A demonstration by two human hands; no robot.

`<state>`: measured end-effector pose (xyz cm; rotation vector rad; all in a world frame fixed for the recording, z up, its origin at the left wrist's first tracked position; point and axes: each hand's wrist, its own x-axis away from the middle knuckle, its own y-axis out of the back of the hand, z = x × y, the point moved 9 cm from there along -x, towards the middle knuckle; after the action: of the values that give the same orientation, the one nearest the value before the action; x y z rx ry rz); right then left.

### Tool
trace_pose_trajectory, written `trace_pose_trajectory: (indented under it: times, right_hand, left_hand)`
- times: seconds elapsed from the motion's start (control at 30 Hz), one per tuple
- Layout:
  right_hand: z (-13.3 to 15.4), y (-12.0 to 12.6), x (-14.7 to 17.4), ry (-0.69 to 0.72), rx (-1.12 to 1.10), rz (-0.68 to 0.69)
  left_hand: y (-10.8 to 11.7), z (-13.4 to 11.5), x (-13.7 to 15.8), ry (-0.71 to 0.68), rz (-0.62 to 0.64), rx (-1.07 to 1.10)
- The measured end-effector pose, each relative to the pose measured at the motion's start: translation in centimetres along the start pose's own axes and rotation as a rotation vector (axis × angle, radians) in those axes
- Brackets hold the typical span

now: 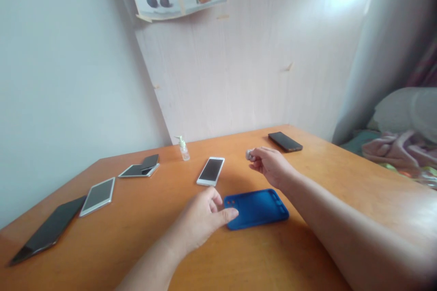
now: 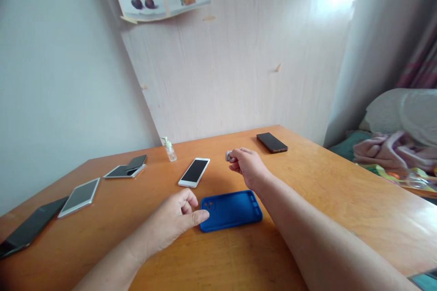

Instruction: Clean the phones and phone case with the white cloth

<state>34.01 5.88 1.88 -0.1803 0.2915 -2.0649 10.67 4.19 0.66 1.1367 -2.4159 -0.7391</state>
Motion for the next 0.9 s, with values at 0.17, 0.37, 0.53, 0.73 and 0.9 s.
trace_pose_trajectory:
  times: [0.17,0.37,0.53,0.73,0.9]
  right_hand:
    - [0.5,-0.8,0.6,0.041,0.087,0.062]
    - [1.3,-2.6,2.0,0.1,0.282,0.193]
    - [1.4,-4.6,3.8,0.146,0.67,0.323]
    - [0.6,-7.6,7.1,0.417,1.221,0.439]
    - [-1.2,-9.4,9.1,0.474,1.381,0.658]
  left_hand:
    - [0.3,-0.7,0.2,-0.138,-0.108,-0.097]
    - [-0.6,-0.5,0.1,-0.162,-0.072,-0.103]
    - [-0.3,-0.3,-0.3,-0.14,-0.153,-0.014]
    - [-0.1,-1.3,0.0,-0.201,-0.166,0.003]
    - [0.0,-2.1,0.2,-0.25,-0.172,0.009]
